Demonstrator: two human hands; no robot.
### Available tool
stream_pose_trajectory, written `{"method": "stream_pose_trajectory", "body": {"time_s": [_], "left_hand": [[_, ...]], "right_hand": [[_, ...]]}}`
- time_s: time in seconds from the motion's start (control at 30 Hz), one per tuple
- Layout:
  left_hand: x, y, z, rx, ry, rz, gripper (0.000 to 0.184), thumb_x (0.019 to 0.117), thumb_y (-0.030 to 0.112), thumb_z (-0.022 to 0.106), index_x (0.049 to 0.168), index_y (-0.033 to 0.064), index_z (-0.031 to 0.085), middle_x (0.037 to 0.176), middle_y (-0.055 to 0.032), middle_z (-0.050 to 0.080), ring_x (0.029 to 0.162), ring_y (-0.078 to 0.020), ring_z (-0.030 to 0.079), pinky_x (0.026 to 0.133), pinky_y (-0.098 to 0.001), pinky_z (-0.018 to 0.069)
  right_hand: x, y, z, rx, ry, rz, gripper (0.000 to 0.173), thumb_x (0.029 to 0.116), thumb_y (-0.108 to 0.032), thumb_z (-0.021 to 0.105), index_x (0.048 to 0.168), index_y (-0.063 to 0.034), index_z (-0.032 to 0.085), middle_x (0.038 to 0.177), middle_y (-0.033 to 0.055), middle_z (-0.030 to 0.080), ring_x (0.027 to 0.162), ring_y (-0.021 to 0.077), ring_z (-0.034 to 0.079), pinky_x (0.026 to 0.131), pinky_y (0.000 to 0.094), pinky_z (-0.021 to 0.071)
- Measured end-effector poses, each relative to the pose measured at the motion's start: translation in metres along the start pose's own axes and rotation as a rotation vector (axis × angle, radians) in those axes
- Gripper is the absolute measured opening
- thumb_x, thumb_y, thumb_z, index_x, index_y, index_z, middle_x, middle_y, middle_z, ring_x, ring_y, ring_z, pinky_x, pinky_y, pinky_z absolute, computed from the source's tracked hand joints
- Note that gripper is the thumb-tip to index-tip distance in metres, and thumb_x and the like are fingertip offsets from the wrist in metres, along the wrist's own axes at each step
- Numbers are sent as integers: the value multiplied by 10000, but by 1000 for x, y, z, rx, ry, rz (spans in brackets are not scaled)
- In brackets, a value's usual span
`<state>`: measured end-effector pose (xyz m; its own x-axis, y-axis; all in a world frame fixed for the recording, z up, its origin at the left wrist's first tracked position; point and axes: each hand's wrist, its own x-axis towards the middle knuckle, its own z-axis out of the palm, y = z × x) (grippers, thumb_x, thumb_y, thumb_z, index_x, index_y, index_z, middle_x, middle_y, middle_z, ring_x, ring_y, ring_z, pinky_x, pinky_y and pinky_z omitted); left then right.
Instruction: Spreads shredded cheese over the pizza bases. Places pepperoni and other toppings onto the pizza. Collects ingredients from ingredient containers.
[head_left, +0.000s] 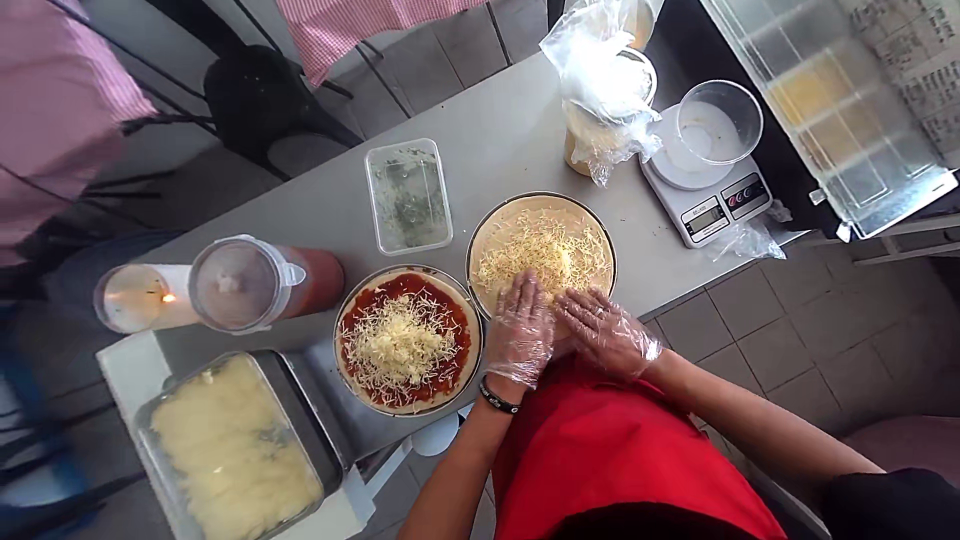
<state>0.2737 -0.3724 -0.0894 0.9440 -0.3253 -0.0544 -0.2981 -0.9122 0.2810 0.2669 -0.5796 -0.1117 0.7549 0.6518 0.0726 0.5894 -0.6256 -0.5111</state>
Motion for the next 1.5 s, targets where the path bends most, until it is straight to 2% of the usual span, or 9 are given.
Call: {"method": "stream_pose_trajectory", "body": {"time_s": [0.17, 0.27, 0.33, 0.43, 0.63, 0.9, 1.13, 1.33, 1.5], "left_hand": [[-4, -3, -8, 46, 42, 57, 548, 1028, 293, 416, 1394, -80, 576, 1484, -236, 540, 1409, -386, 497, 1162, -559, 385], [25, 8, 3, -14, -22, 70, 544, 1012, 256, 498, 1429, -92, 532, 1532, -258, 476, 1456, -408, 426, 1192, -578, 326], [39, 14, 5, -69, -78, 121, 538, 1030, 244, 493, 1479, -52, 494, 1586, -214, 425, 1496, -369, 373, 1222, -576, 266], [38, 1, -1, -127, -15, 230, 532, 1045, 278, 430, 1479, -18, 515, 1559, -169, 480, 1469, -320, 431, 1209, -543, 322], [31, -45, -10, 12, -93, 232, 558, 1017, 284, 447, 1464, -41, 521, 1562, -192, 469, 1468, -337, 429, 1213, -525, 320], [38, -38, -22, -12, -239, 213, 546, 1059, 304, 381, 1475, -24, 517, 1575, -194, 449, 1492, -344, 389, 1234, -540, 263], [59, -43, -27, 84, -308, -72, 614, 1068, 297, 386, 1594, -8, 302, 1684, -167, 247, 1573, -297, 201, 1275, -484, 159], [40, -39, -31, -7, -190, 106, 577, 1046, 292, 413, 1518, -38, 445, 1600, -213, 402, 1496, -357, 376, 1228, -527, 283], [53, -46, -31, 7, -385, 39, 603, 1080, 333, 362, 1600, 29, 318, 1684, -138, 264, 1571, -282, 211, 1271, -515, 147]], "right_hand": [[3, 14, -9, -97, 42, 123, 512, 1056, -234, 365, 1483, 0, 523, 1582, 155, 465, 1498, 309, 400, 1232, 604, 252], [15, 7, -8, -79, 127, 124, 505, 1046, -218, 380, 1475, 1, 534, 1565, 156, 486, 1484, 305, 422, 1232, 570, 281], [18, 4, -11, -57, 213, 201, 499, 1030, -194, 408, 1466, 10, 541, 1546, 183, 501, 1467, 329, 444, 1222, 561, 316], [17, 11, -13, -64, 264, 246, 502, 1009, -173, 393, 1439, 24, 563, 1521, 216, 516, 1448, 366, 462, 1201, 576, 346], [41, 29, -10, -22, 1, -71, 500, 1016, -176, 429, 1494, -79, 539, 1584, 81, 480, 1507, 288, 386, 1230, 599, 264], [63, 35, -24, -45, -112, -82, 530, 1041, -205, 375, 1536, -38, 468, 1620, 134, 415, 1527, 303, 345, 1246, 582, 233], [82, 36, -31, -46, -281, -148, 571, 1039, -221, 376, 1560, 12, 397, 1643, 186, 351, 1550, 325, 285, 1270, 544, 172], [111, 52, -38, -134, -216, -73, 587, 1027, -227, 378, 1549, 41, 397, 1646, 204, 334, 1547, 333, 290, 1263, 529, 199], [108, 40, -41, -128, -312, -46, 588, 1047, -217, 320, 1586, 20, 332, 1668, 202, 284, 1568, 315, 236, 1279, 520, 142]]}}
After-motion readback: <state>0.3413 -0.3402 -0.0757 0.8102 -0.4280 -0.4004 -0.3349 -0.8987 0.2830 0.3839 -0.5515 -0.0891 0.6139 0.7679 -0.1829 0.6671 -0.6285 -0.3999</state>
